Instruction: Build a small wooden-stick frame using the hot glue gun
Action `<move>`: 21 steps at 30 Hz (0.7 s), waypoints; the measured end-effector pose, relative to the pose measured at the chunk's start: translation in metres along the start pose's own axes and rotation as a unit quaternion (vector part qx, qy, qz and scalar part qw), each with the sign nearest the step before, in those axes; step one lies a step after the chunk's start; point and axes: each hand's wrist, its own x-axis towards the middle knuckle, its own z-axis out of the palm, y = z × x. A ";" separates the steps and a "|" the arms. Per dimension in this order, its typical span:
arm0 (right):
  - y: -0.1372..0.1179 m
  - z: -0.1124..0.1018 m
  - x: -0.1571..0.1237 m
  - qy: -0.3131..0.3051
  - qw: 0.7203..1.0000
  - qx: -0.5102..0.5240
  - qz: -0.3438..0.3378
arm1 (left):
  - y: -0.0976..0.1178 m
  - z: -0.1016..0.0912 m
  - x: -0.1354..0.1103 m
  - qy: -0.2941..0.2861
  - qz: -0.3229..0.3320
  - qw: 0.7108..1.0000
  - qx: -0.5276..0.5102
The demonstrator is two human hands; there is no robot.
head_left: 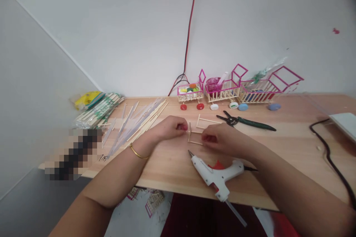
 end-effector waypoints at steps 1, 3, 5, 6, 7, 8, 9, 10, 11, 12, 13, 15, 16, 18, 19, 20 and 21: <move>0.000 0.000 0.000 -0.006 1.000 -0.002 -0.004 | 0.002 -0.004 -0.002 -0.020 -0.008 1.000 -0.021; 0.001 0.000 -0.001 -0.015 1.000 -0.005 -0.013 | 0.007 -0.011 -0.006 -0.053 -0.018 0.997 -0.057; 0.002 0.001 -0.001 -0.018 1.000 -0.009 -0.019 | 0.013 -0.014 -0.009 -0.079 -0.017 0.994 -0.071; 0.003 0.001 0.000 -0.019 1.000 -0.011 -0.021 | 0.016 -0.014 -0.009 -0.089 -0.013 0.994 -0.070; 0.003 0.002 0.000 -0.019 0.999 -0.012 -0.023 | 0.018 -0.013 -0.009 -0.095 -0.007 0.993 -0.067; 0.004 0.002 0.000 -0.019 0.999 -0.013 -0.023 | 0.019 -0.012 -0.009 -0.096 0.000 0.993 -0.062; 0.004 0.003 0.000 -0.019 0.999 -0.014 -0.022 | 0.020 -0.010 -0.008 -0.095 0.008 0.994 -0.058; 0.004 0.003 0.001 -0.018 1.000 -0.014 -0.020 | 0.021 -0.009 -0.008 -0.092 0.015 0.994 -0.053; 0.003 0.003 0.001 -0.019 1.000 -0.013 -0.017 | 0.020 -0.008 -0.008 -0.089 0.020 0.995 -0.048; 0.003 0.003 0.001 -0.019 1.000 -0.012 -0.014 | 0.020 -0.007 -0.007 -0.088 0.023 0.995 -0.043; 0.003 0.003 0.001 -0.021 1.000 -0.010 -0.012 | 0.020 -0.006 -0.007 -0.088 0.026 0.995 -0.039; 0.002 0.003 0.002 -0.024 1.000 -0.006 -0.010 | 0.018 -0.005 -0.007 -0.091 0.028 0.995 -0.033; 0.002 0.003 0.002 -0.025 1.000 -0.006 -0.009 | 0.018 -0.004 -0.007 -0.091 0.030 0.995 -0.030; 0.001 0.002 0.002 -0.028 1.000 -0.005 -0.008 | 0.017 -0.004 -0.007 -0.093 0.034 0.995 -0.026; 0.001 0.002 0.002 -0.029 1.000 -0.005 -0.008 | 0.016 -0.003 -0.007 -0.093 0.035 0.995 -0.025; 0.000 0.002 0.001 -0.030 1.000 -0.005 -0.007 | 0.016 -0.003 -0.006 -0.094 0.037 0.995 -0.023; 0.000 0.002 0.001 -0.030 1.000 -0.005 -0.007 | 0.016 -0.002 -0.006 -0.095 0.040 0.994 -0.021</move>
